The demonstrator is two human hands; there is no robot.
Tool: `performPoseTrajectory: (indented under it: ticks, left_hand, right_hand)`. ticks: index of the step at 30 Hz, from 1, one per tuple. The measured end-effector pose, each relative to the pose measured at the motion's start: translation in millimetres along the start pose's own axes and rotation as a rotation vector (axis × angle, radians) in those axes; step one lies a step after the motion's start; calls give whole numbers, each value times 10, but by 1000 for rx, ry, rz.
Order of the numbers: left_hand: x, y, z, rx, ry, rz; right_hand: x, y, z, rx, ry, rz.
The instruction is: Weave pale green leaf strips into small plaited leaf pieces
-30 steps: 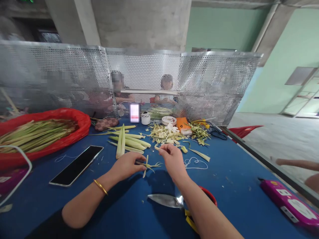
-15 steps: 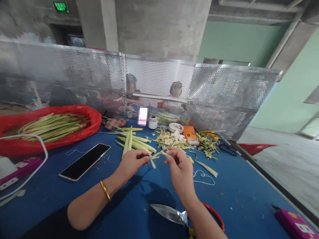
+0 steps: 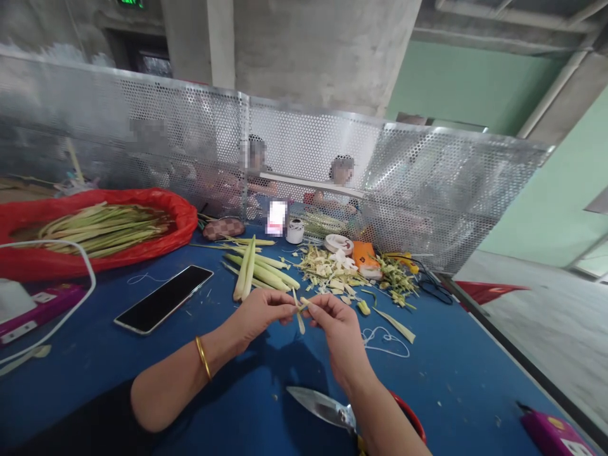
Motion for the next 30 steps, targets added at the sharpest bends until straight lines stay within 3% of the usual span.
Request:
performPoseTrajectory:
  ticks: [6,12,21,25,30]
  left_hand:
    - [5,-20,19,5,-30,-27]
    - [-62,-48,31,87,-106,-37]
    - [15,-36,20,66,-229,-120]
    - [15,-20,6,-7,-186,-76]
    - [-8,-25,0,-73,-144,-34]
  right_hand:
    - [-16,-5,19,50,126,44]
    - [-50,3,42,68,340,81]
    - [-83,46,-3,46,385,87]
    - [-28,45,-29,26,186,-35]
    - [283,-61,-118,-192,-403,-472]
Point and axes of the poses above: each hand's wrist, its own y-axis towards the middle knuckle, its own z-axis out of the palm, x = y × z, the point moved 4 cm from there along y, towards the middle knuckle, and after that the axes turned 3 degrees about x, right-handed, at the moved point
